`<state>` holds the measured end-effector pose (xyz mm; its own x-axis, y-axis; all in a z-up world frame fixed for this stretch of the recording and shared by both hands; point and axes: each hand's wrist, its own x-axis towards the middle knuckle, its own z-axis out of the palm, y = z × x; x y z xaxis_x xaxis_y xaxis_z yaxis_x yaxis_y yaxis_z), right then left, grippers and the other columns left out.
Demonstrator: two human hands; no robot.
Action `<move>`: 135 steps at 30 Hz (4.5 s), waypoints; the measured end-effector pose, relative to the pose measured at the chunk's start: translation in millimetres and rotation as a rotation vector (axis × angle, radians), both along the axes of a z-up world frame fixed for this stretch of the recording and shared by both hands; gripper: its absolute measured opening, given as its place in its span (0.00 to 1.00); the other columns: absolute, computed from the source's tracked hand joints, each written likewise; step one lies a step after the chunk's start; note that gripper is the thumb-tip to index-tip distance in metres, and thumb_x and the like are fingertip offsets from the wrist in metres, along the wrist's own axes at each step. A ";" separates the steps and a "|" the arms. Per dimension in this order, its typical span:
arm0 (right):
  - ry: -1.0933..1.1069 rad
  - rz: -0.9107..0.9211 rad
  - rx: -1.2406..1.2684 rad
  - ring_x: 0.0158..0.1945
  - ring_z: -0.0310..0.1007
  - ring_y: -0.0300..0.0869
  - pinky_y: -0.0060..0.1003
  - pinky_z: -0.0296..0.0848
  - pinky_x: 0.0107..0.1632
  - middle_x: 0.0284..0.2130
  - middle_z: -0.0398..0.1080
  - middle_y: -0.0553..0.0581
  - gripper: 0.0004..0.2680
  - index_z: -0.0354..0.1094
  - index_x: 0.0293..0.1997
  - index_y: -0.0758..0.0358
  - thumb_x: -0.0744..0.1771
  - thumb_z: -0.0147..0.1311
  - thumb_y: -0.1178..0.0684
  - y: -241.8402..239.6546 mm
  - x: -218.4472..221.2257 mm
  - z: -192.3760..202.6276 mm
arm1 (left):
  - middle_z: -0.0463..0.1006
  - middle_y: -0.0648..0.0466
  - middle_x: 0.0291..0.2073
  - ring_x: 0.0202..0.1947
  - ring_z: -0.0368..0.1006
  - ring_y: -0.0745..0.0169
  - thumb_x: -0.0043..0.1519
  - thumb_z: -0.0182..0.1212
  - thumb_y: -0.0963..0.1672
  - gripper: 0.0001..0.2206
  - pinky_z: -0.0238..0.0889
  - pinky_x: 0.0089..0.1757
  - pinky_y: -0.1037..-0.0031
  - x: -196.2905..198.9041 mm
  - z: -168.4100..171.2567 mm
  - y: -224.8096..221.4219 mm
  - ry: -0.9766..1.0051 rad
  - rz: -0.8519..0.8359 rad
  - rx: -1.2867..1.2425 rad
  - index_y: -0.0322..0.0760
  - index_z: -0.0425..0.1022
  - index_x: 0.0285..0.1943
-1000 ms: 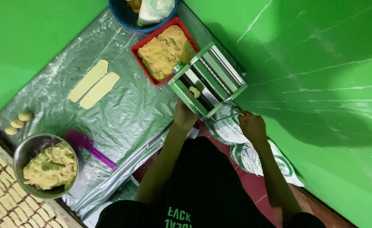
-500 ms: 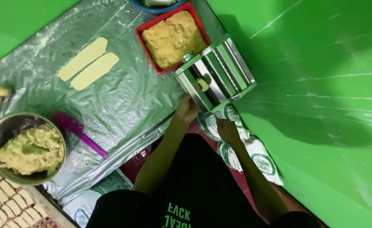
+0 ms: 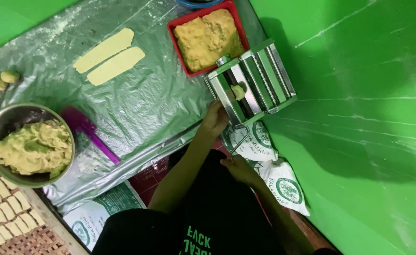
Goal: Flattening dough balls and passing them through a manual pasta machine to create thin strips.
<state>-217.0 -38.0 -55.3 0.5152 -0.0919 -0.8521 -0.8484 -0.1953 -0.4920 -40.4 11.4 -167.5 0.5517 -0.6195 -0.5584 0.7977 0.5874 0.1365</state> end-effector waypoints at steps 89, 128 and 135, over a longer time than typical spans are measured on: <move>-0.160 -0.058 -0.701 0.40 0.77 0.67 0.59 0.72 0.43 0.28 0.75 0.71 0.12 0.74 0.35 0.65 0.68 0.50 0.46 -140.8 10.3 34.2 | 0.82 0.50 0.44 0.45 0.81 0.61 0.66 0.62 0.41 0.11 0.69 0.60 0.65 -2.2 46.8 80.4 -0.068 0.046 0.342 0.33 0.73 0.56; -0.198 -0.248 0.003 0.18 0.70 0.44 0.36 0.69 0.22 0.16 0.68 0.64 0.09 0.68 0.35 0.72 0.68 0.58 0.54 -56.2 -16.3 115.2 | 0.83 0.47 0.38 0.37 0.83 0.55 0.64 0.62 0.40 0.08 0.76 0.49 0.60 10.0 136.5 130.2 -0.334 -0.030 0.691 0.33 0.79 0.50; -0.198 -0.156 -0.143 0.26 0.72 0.45 0.41 0.71 0.35 0.18 0.73 0.63 0.10 0.71 0.36 0.66 0.68 0.55 0.48 -23.2 -3.0 119.4 | 0.82 0.49 0.37 0.36 0.82 0.57 0.63 0.63 0.41 0.08 0.77 0.48 0.61 26.9 181.4 148.6 -0.335 -0.109 0.653 0.33 0.79 0.48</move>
<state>-220.0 -61.2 64.1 0.6405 -0.2951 -0.7090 -0.7638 -0.1493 -0.6279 -13.5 160.0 13.9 0.7116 -0.2796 -0.6445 0.7011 0.2230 0.6773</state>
